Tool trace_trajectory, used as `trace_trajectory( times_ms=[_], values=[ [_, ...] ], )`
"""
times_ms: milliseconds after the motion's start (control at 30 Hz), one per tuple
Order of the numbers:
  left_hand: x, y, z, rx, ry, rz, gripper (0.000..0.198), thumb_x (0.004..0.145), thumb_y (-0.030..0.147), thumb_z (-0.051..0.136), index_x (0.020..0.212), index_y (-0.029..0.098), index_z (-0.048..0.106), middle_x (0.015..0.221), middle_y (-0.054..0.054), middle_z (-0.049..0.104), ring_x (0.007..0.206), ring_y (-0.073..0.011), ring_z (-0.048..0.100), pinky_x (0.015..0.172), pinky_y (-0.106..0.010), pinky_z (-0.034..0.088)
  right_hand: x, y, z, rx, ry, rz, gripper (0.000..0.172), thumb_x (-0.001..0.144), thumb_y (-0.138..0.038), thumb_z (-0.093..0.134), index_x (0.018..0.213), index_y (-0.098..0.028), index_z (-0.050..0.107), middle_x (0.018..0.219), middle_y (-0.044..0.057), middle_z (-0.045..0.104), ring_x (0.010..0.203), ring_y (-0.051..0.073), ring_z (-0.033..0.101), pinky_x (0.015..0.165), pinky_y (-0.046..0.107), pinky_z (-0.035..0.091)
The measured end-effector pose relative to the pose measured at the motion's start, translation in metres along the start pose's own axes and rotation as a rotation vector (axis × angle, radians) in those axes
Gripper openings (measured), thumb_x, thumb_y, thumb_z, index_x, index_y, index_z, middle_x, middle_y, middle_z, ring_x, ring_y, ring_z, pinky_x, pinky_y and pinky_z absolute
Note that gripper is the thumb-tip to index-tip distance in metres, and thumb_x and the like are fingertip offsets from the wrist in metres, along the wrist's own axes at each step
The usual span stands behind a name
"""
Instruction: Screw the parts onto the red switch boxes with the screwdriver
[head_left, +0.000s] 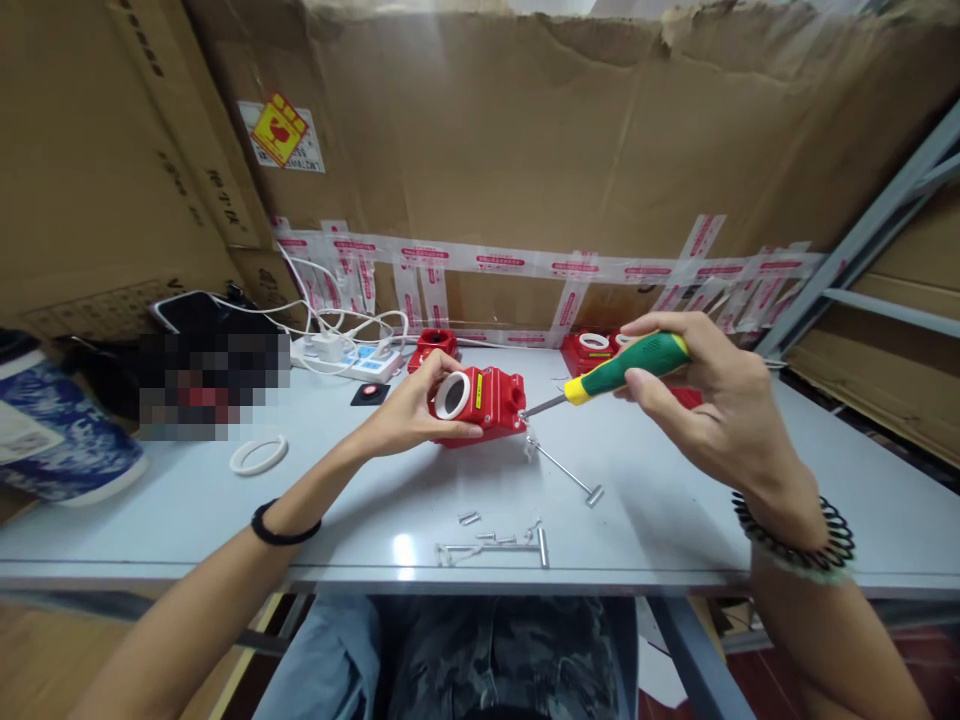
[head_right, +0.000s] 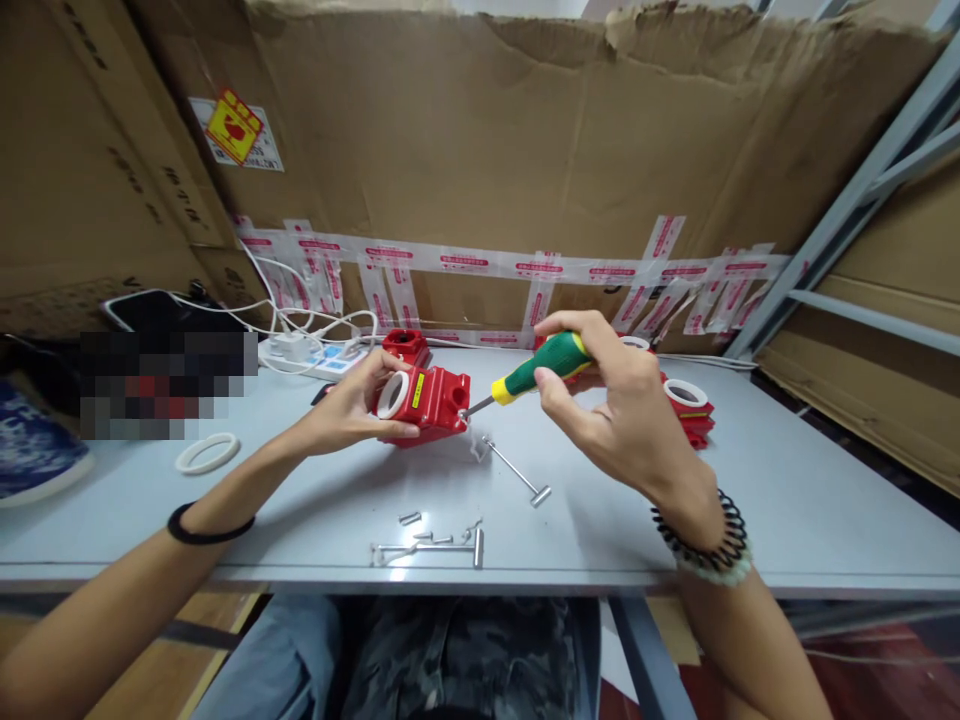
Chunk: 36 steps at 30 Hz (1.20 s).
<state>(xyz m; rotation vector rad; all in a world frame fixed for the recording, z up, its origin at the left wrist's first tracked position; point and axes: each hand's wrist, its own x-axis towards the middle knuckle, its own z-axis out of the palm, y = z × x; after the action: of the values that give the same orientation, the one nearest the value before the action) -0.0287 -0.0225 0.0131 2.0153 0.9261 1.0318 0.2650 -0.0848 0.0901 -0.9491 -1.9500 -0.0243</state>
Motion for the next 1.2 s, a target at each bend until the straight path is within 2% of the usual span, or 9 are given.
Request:
trace_trajectory(
  times_ms=[133, 233, 333, 433, 533, 700, 933, 1067, 1200],
  values=[
    [0.001, -0.004, -0.002, 0.042, 0.085, 0.022, 0.058, 0.064, 0.037, 0.084, 0.101, 0.022, 0.043, 0.106, -0.002, 0.053, 0.088, -0.0171, 0.057, 0.075, -0.03, 0.046, -0.005, 0.002, 0.0, -0.115, -0.014, 0.138, 0.021, 0.082, -0.041, 0.064, 0.087, -0.021, 0.061, 0.059, -0.002, 0.06, 0.049, 0.014, 0.056, 0.048, 0.027, 0.042],
    [0.0, -0.003, -0.003, 0.065, 0.1, 0.026, 0.059, 0.064, 0.038, 0.084, 0.103, 0.022, 0.043, 0.108, -0.004, 0.054, 0.094, -0.0194, 0.058, 0.079, -0.032, 0.047, -0.008, 0.005, 0.008, -0.262, 0.006, 0.193, 0.035, 0.085, -0.048, 0.058, 0.063, -0.021, 0.055, 0.045, -0.004, 0.046, 0.041, 0.011, 0.042, 0.045, 0.028, 0.029],
    [-0.001, 0.001, -0.003, 0.125, 0.072, 0.037, 0.059, 0.064, 0.041, 0.084, 0.104, 0.022, 0.045, 0.107, -0.003, 0.055, 0.093, -0.0199, 0.059, 0.079, -0.032, 0.048, -0.007, 0.011, 0.013, -0.373, 0.026, 0.204, 0.048, 0.087, -0.052, 0.054, 0.051, -0.021, 0.051, 0.042, -0.002, 0.04, 0.042, 0.011, 0.034, 0.048, 0.029, 0.023],
    [-0.001, 0.007, -0.001, 0.221, 0.032, 0.059, 0.059, 0.063, 0.044, 0.083, 0.104, 0.021, 0.047, 0.107, -0.004, 0.056, 0.095, -0.0213, 0.058, 0.081, -0.034, 0.048, -0.007, 0.016, 0.008, -0.234, -0.05, 0.24, 0.035, 0.089, -0.048, 0.052, 0.068, -0.02, 0.059, 0.049, -0.002, 0.048, 0.045, 0.012, 0.039, 0.048, 0.028, 0.028],
    [-0.001, 0.011, 0.0, 0.258, -0.012, 0.063, 0.057, 0.065, 0.046, 0.082, 0.104, 0.021, 0.048, 0.107, -0.004, 0.058, 0.096, -0.0222, 0.059, 0.081, -0.034, 0.048, -0.01, 0.017, -0.003, 0.002, -0.189, 0.239, 0.017, 0.086, -0.035, 0.056, 0.096, -0.021, 0.053, 0.059, -0.005, 0.054, 0.049, 0.012, 0.048, 0.05, 0.026, 0.036],
    [-0.001, 0.01, -0.001, 0.277, 0.065, 0.057, 0.058, 0.063, 0.042, 0.083, 0.102, 0.02, 0.046, 0.103, -0.003, 0.058, 0.088, -0.0193, 0.059, 0.075, -0.03, 0.047, -0.018, 0.011, -0.006, 0.07, -0.331, 0.259, 0.016, 0.087, -0.036, 0.057, 0.091, -0.021, 0.052, 0.056, -0.006, 0.054, 0.047, 0.011, 0.049, 0.046, 0.024, 0.037],
    [0.0, 0.011, 0.003, 0.266, 0.007, 0.093, 0.057, 0.065, 0.044, 0.082, 0.105, 0.021, 0.048, 0.108, -0.005, 0.06, 0.097, -0.0227, 0.06, 0.082, -0.035, 0.049, -0.018, 0.009, 0.018, -0.028, -0.006, 0.326, 0.038, 0.088, -0.047, 0.055, 0.063, -0.019, 0.057, 0.045, -0.002, 0.053, 0.04, 0.009, 0.044, 0.043, 0.025, 0.034],
    [-0.001, 0.011, 0.001, 0.285, -0.01, 0.083, 0.057, 0.065, 0.044, 0.082, 0.105, 0.021, 0.048, 0.107, -0.005, 0.061, 0.097, -0.0233, 0.061, 0.083, -0.037, 0.05, -0.018, 0.014, 0.018, 0.147, -0.019, 0.364, 0.027, 0.084, -0.043, 0.063, 0.074, -0.018, 0.061, 0.051, -0.003, 0.058, 0.043, 0.011, 0.054, 0.043, 0.023, 0.041],
    [-0.001, 0.007, 0.0, 0.234, -0.007, 0.079, 0.056, 0.066, 0.043, 0.082, 0.105, 0.021, 0.048, 0.109, -0.005, 0.059, 0.1, -0.0236, 0.06, 0.087, -0.038, 0.049, -0.017, 0.009, 0.016, 0.152, 0.069, 0.391, 0.023, 0.08, -0.038, 0.068, 0.07, -0.018, 0.062, 0.047, -0.003, 0.057, 0.041, 0.01, 0.052, 0.04, 0.021, 0.039]
  ],
)
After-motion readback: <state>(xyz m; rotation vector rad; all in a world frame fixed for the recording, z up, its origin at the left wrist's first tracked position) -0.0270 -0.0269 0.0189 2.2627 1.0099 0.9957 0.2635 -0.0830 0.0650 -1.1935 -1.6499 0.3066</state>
